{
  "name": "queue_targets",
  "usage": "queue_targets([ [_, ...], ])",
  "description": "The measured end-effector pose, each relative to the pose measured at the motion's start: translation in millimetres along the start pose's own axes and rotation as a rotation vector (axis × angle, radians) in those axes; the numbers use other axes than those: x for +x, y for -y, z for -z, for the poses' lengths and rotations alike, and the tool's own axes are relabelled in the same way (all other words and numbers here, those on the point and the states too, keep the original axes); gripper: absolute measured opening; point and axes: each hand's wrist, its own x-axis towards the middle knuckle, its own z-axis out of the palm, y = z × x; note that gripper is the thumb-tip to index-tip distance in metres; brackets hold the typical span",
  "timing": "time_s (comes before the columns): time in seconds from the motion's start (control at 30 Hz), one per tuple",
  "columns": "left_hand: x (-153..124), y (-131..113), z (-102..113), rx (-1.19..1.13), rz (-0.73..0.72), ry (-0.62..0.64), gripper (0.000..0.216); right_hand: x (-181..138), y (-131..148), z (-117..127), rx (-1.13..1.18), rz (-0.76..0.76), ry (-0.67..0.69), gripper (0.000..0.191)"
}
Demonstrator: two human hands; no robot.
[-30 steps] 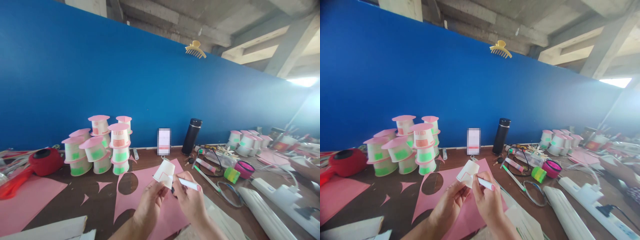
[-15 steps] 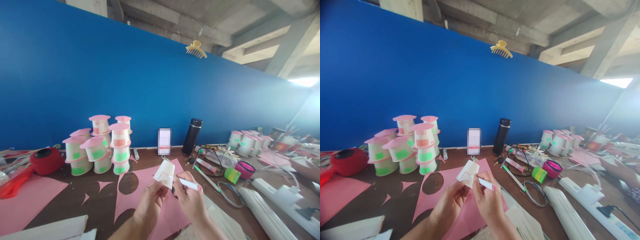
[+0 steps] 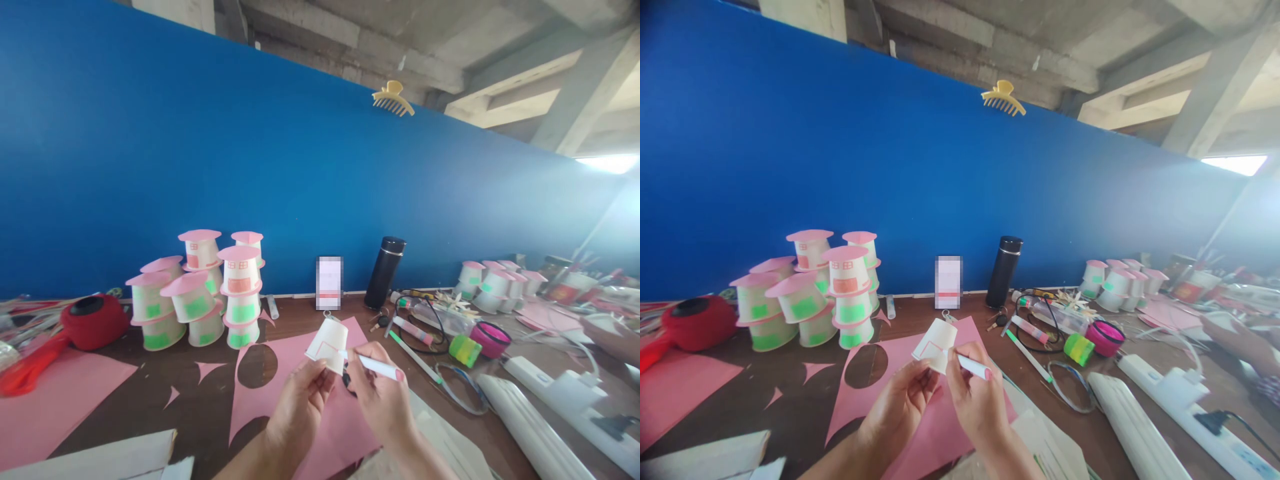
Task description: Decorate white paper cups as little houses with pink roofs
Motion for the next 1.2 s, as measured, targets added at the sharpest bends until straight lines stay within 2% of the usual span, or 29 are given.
queue_targets([
  [0.33, 0, -2, -4, -0.018, 0.019, -0.041, 0.008, 0, -3, -1, 0.005, 0.004, -0.001, 0.024],
  [0.47, 1, -1, 0, 0.018, 0.043, -0.008, 0.005, -1, -5, -1, 0.035, -0.015, 0.012, 0.022],
  [0.63, 3, -1, 7, 0.079, 0.104, 0.069, 0.021, -2, -5, -2, 0.043, -0.028, 0.014, 0.022],
  [0.97, -2, 1, 1, 0.066, 0.045, 0.170, 0.042, -2, -6, -4, 0.068, -0.019, 0.027, 0.021],
  [1.2, 0, 1, 3, 0.043, 0.049, 0.152, 0.029, 0, -7, -5, 0.056, -0.022, 0.035, 0.021],
])
